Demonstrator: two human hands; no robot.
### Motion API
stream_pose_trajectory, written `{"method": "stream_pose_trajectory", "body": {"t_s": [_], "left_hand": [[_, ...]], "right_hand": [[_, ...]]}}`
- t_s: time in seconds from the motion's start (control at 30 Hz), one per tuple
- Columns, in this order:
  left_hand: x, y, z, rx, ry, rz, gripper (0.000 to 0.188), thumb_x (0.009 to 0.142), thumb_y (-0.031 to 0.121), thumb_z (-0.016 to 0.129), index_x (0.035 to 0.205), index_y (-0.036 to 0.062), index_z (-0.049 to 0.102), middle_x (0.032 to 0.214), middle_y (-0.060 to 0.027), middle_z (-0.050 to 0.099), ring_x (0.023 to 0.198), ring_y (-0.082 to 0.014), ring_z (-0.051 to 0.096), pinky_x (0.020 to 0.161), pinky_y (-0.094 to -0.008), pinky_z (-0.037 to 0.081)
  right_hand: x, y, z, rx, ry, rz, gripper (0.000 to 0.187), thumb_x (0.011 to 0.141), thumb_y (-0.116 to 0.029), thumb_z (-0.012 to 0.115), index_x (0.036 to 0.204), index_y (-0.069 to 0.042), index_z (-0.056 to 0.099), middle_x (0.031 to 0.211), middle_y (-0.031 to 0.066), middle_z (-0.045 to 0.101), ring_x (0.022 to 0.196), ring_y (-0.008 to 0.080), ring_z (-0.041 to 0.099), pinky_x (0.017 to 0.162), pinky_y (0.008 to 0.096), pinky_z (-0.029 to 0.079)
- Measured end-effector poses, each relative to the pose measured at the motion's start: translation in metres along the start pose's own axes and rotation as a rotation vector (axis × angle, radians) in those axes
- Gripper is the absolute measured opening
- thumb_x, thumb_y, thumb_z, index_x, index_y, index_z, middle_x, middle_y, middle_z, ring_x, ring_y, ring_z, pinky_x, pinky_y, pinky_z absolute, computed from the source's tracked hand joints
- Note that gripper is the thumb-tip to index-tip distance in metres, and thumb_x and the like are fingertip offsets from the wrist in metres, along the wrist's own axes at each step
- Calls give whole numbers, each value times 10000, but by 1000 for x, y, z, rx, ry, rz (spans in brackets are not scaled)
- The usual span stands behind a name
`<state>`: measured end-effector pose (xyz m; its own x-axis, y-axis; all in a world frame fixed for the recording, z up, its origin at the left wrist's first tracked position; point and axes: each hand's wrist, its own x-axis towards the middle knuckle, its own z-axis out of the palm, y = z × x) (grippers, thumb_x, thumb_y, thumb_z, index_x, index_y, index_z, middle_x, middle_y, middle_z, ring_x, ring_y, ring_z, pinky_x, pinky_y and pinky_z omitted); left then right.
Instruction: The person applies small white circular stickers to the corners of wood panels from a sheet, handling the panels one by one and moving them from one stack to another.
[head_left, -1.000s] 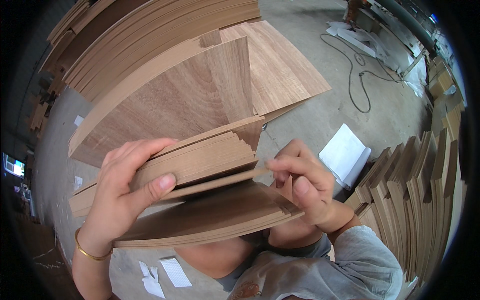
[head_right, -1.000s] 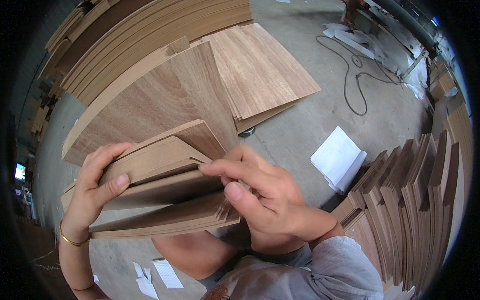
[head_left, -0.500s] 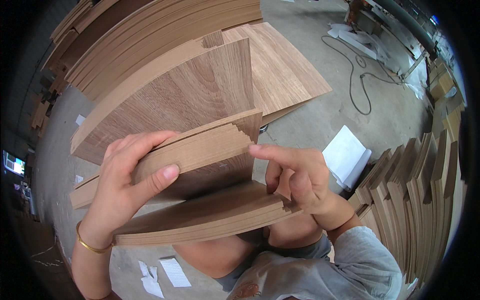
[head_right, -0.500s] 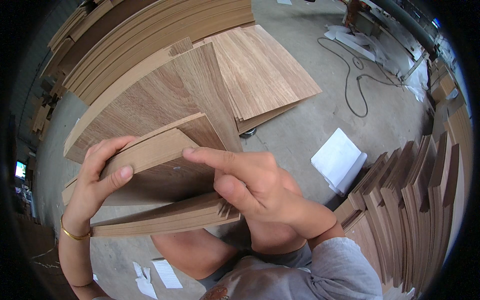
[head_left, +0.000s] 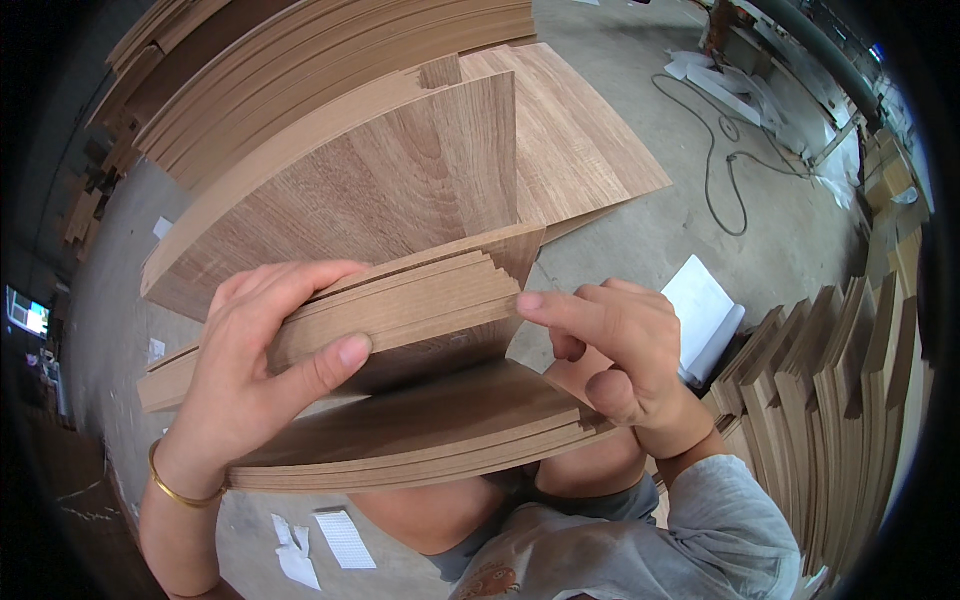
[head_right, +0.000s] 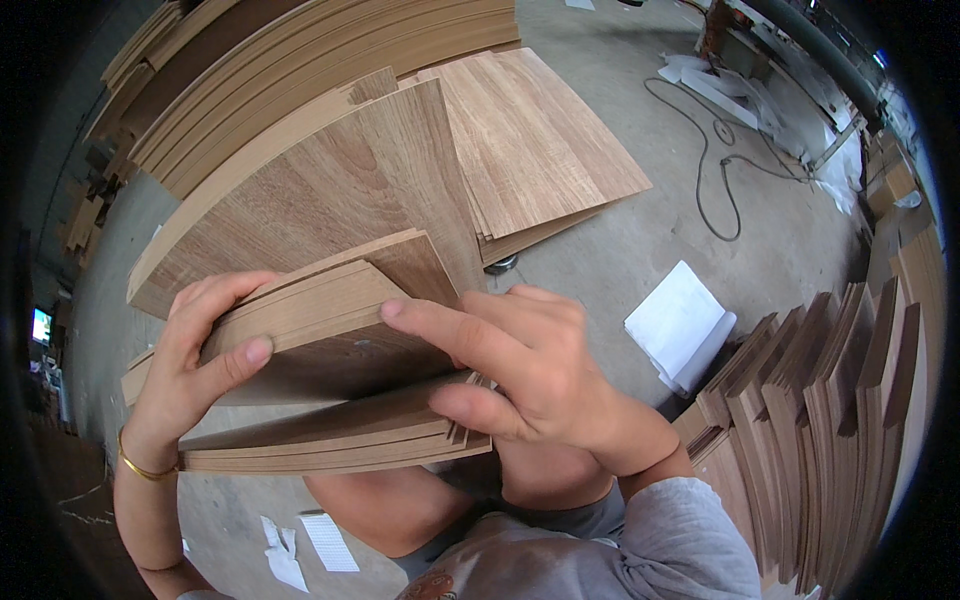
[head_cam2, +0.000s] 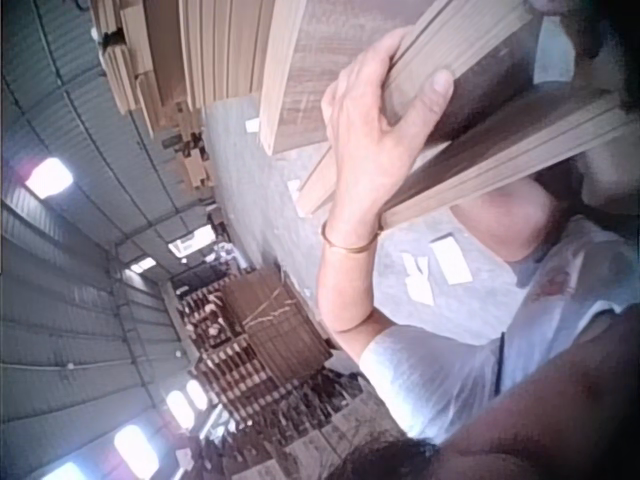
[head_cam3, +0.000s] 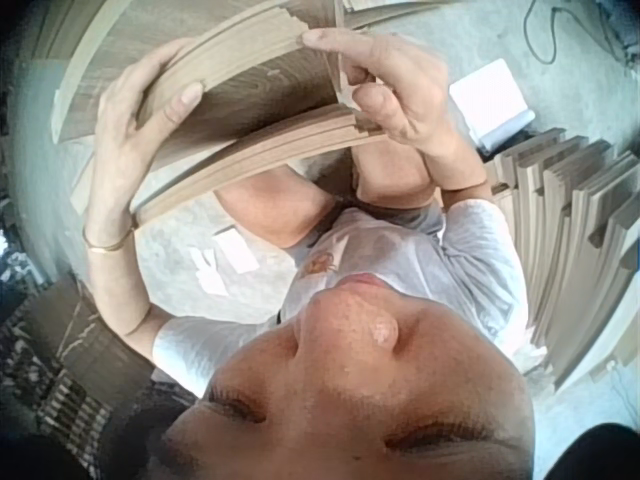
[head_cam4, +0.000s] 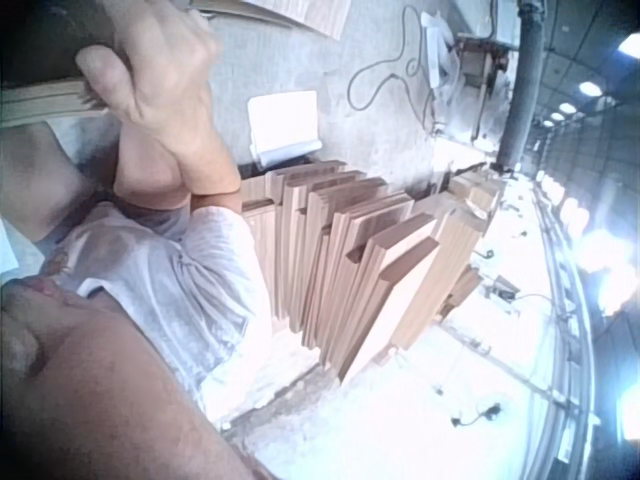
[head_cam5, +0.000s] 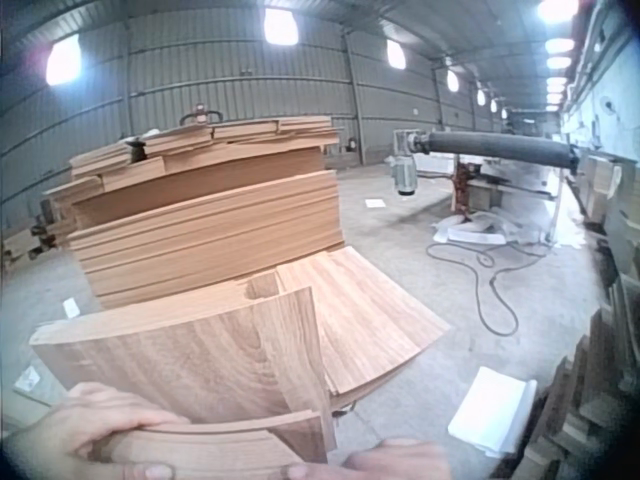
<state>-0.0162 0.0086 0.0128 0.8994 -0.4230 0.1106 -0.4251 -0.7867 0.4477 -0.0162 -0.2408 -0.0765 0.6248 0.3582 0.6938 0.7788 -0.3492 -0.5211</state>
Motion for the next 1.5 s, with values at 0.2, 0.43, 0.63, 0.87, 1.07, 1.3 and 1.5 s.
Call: {"method": "stream_pose_trajectory", "body": {"t_s": [0.2, 0.43, 0.63, 0.87, 1.07, 1.3, 1.5], "left_hand": [[1, 0, 1, 35, 16, -26, 316, 809, 294, 580, 1022, 60, 575, 950, -76, 593, 943, -217, 504, 887, -326, 288], [0, 2, 2, -4, 9, -46, 321, 811, 307, 578, 1013, 58, 584, 942, -78, 598, 935, -211, 503, 880, -327, 292], [-2, 1, 3, 8, 21, -24, 317, 815, 304, 573, 1010, 55, 585, 946, -78, 600, 935, -213, 506, 879, -327, 290], [-1, 1, 3, 2, 30, -55, 277, 836, 271, 548, 1004, 54, 588, 934, -72, 603, 926, -210, 508, 877, -326, 288], [-1, 2, 2, -24, 1, -83, 278, 838, 276, 547, 1000, 55, 591, 928, -72, 604, 912, -209, 512, 877, -326, 290], [-3, 3, 6, 15, 45, -43, 259, 837, 257, 552, 999, 58, 590, 916, -68, 605, 918, -213, 518, 889, -332, 288], [-5, 7, 4, 8, 36, -50, 244, 830, 240, 560, 990, 59, 591, 888, -64, 603, 912, -209, 521, 890, -334, 287]], "right_hand": [[-1, 0, -3, -59, -23, -62, 405, 817, -378, 513, 1050, -55, 591, 593, 28, 478, 470, 180, 465, 443, 282, 344], [-3, 4, 6, 461, 87, -94, 325, 850, -261, 493, 990, 20, 575, 651, 97, 537, 549, 215, 537, 536, 275, 436], [-3, 0, 10, 460, 113, 190, 590, 918, -454, 285, 1096, 49, 539, 567, 82, 521, 501, 140, 512, 453, 234, 390], [-4, 2, 12, 311, 65, 48, 497, 930, -363, 309, 1076, 53, 538, 550, 80, 506, 461, 129, 483, 431, 236, 368], [-4, 0, 12, 371, 70, 96, 468, 916, -370, 353, 1009, 42, 556, 566, 83, 492, 475, 131, 471, 433, 237, 353], [-20, 10, 17, 1070, 22, 174, 304, 886, -202, 411, 952, 62, 547, 598, 61, 490, 469, 137, 439, 459, 245, 363], [-14, 7, 15, 722, 45, 170, 405, 916, -258, 381, 1119, 72, 502, 574, 45, 478, 492, 94, 430, 468, 227, 354]]}}
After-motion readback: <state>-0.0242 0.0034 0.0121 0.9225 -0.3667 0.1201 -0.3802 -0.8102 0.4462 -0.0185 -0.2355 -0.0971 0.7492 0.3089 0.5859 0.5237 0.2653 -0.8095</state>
